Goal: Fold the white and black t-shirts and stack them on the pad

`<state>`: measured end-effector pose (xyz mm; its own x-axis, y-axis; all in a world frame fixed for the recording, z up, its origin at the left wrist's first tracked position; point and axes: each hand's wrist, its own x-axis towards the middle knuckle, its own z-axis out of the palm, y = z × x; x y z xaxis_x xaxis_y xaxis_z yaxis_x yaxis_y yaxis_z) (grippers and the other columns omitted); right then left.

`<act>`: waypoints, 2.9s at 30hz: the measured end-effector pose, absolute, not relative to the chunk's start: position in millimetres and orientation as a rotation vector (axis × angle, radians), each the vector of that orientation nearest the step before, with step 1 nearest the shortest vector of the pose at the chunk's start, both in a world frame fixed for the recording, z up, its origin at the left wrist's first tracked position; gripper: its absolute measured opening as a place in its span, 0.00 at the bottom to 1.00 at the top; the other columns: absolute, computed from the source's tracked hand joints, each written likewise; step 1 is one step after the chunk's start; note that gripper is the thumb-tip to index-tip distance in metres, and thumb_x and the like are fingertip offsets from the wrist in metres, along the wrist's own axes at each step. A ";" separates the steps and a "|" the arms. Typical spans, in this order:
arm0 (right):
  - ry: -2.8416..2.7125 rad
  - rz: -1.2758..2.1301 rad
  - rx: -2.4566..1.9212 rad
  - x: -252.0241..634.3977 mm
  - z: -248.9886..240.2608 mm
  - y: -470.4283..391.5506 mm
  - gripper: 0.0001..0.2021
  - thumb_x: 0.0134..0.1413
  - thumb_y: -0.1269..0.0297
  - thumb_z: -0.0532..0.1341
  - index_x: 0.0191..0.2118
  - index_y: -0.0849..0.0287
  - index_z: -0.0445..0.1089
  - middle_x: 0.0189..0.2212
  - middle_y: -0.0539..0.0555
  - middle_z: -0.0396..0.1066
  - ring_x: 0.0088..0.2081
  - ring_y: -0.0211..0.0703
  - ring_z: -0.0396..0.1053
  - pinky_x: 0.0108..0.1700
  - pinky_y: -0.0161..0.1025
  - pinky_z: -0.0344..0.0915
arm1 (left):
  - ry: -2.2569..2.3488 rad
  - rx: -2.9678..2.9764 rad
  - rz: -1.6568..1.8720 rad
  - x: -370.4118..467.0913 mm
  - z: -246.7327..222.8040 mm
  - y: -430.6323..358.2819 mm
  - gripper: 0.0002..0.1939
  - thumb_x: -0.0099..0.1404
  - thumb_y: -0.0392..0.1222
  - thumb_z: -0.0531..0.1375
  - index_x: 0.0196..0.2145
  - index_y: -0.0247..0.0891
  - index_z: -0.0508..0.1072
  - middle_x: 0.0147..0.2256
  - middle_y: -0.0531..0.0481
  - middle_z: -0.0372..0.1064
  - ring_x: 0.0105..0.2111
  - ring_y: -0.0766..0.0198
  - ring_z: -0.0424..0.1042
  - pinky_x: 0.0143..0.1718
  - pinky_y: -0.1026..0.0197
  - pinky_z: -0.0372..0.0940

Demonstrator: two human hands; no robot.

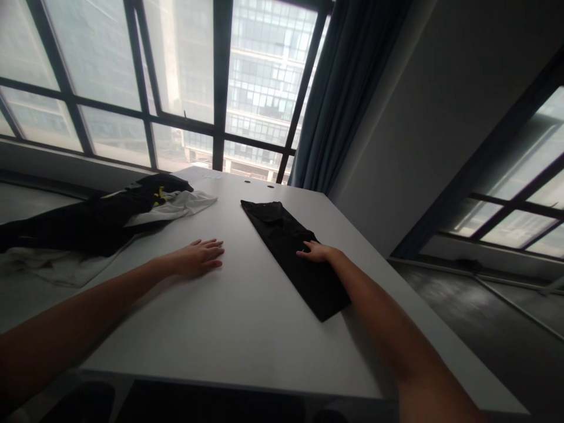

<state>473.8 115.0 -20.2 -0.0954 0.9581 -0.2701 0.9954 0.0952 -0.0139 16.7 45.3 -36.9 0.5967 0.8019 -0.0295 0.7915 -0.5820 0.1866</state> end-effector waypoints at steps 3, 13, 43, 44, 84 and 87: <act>2.125 -0.244 2.089 459.9 -30.2 105.2 0.54 0.55 0.23 0.46 0.74 0.61 0.51 0.73 0.69 0.45 0.72 0.64 0.49 0.70 0.58 0.50 | 1.329 2.661 0.076 19.9 -35.3 45.5 0.32 0.74 0.63 0.46 0.66 0.45 0.65 0.72 0.39 0.49 0.72 0.47 0.47 0.69 0.35 0.44; 2.293 -0.293 2.222 326.6 -23.5 75.5 0.53 0.56 0.23 0.41 0.72 0.61 0.55 0.70 0.72 0.55 0.67 0.72 0.57 0.65 0.64 0.55 | 1.124 2.701 0.301 35.6 -31.4 25.0 0.36 0.74 0.64 0.45 0.70 0.41 0.60 0.72 0.42 0.48 0.71 0.47 0.50 0.71 0.41 0.47; 2.790 -0.127 1.979 419.5 -52.7 36.0 0.22 0.70 0.57 0.54 0.64 0.58 0.69 0.67 0.61 0.63 0.68 0.52 0.60 0.70 0.51 0.53 | 0.771 2.613 0.312 30.2 -29.4 28.8 0.27 0.66 0.55 0.65 0.60 0.43 0.75 0.66 0.41 0.63 0.67 0.45 0.59 0.68 0.41 0.55; 2.794 -0.164 1.958 423.2 -51.3 34.9 0.22 0.69 0.58 0.55 0.64 0.58 0.69 0.67 0.61 0.63 0.68 0.52 0.60 0.69 0.50 0.55 | 0.742 2.592 0.315 28.5 -29.3 29.2 0.27 0.65 0.53 0.66 0.59 0.43 0.75 0.66 0.41 0.63 0.68 0.45 0.58 0.68 0.42 0.55; 2.483 -1.437 2.592 398.7 -19.3 21.6 0.27 0.67 0.58 0.60 0.67 0.62 0.59 0.42 0.60 0.78 0.33 0.40 0.74 0.32 0.34 0.71 | 1.228 1.531 0.888 43.1 -10.7 34.9 0.38 0.53 0.64 0.71 0.52 0.34 0.71 0.34 0.46 0.77 0.27 0.63 0.74 0.31 0.59 0.68; 2.546 -1.285 2.492 401.3 -20.8 18.1 0.25 0.64 0.60 0.64 0.63 0.61 0.66 0.49 0.62 0.77 0.37 0.42 0.75 0.36 0.35 0.72 | 1.235 1.592 0.828 43.6 -13.2 33.2 0.41 0.53 0.64 0.70 0.55 0.34 0.70 0.31 0.50 0.76 0.27 0.63 0.74 0.30 0.60 0.66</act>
